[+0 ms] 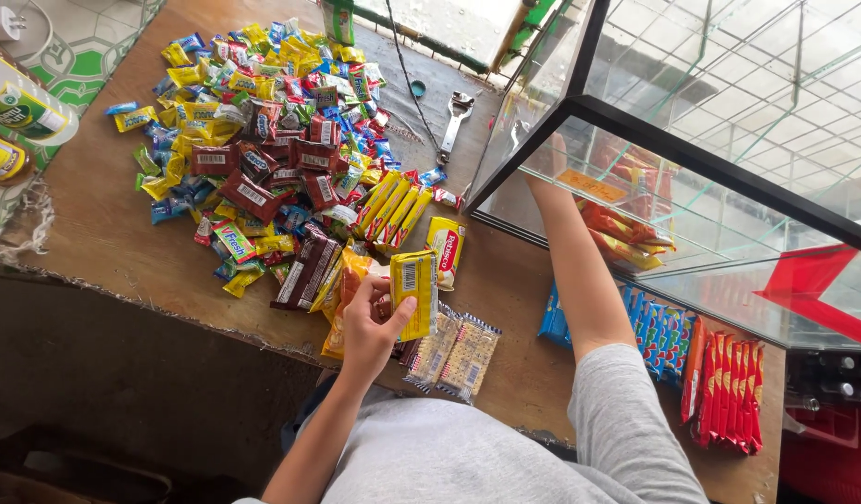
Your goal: Organizing and stocking various packaged snacks into a glass display shelf.
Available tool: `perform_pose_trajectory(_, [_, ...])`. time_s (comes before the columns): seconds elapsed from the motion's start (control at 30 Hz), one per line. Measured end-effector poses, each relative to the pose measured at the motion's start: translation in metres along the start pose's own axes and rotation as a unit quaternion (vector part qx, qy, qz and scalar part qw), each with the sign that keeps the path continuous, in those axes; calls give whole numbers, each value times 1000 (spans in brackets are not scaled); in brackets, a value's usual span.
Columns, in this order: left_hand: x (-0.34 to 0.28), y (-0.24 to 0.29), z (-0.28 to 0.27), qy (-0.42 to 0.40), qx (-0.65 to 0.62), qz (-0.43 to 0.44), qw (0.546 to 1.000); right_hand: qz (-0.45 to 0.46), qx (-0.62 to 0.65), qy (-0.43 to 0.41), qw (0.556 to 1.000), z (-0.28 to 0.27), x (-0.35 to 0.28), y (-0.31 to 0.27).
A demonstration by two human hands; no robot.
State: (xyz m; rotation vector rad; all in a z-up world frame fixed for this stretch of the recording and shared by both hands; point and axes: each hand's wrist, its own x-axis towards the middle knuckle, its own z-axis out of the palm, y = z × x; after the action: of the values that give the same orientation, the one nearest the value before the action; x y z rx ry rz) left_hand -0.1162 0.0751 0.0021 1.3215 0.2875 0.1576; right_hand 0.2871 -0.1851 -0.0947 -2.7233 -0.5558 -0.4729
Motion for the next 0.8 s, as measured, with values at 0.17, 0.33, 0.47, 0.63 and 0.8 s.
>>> perform_pose_trajectory(0.17, [-2, -8, -8, 8, -12, 9, 1000, 0, -30, 49, 998, -15, 0, -10])
perform_pose_trajectory(0.33, [-1, -9, -15, 7, 1, 6, 1000, -101, -84, 55, 990, -72, -27, -55])
perform_pose_trajectory(0.47, [2, -6, -19, 1, -30, 11, 999, -57, 58, 136, 987, -104, -80, -107])
perform_pose_trajectory(0.63, [9, -6, -21, -6, -30, 17, 999, -83, 120, 216, 966, -67, -174, -142])
perform_pose_trajectory(0.8, [12, -10, -21, -14, -21, 21, 999, 125, -30, -131, 983, -68, -194, -227])
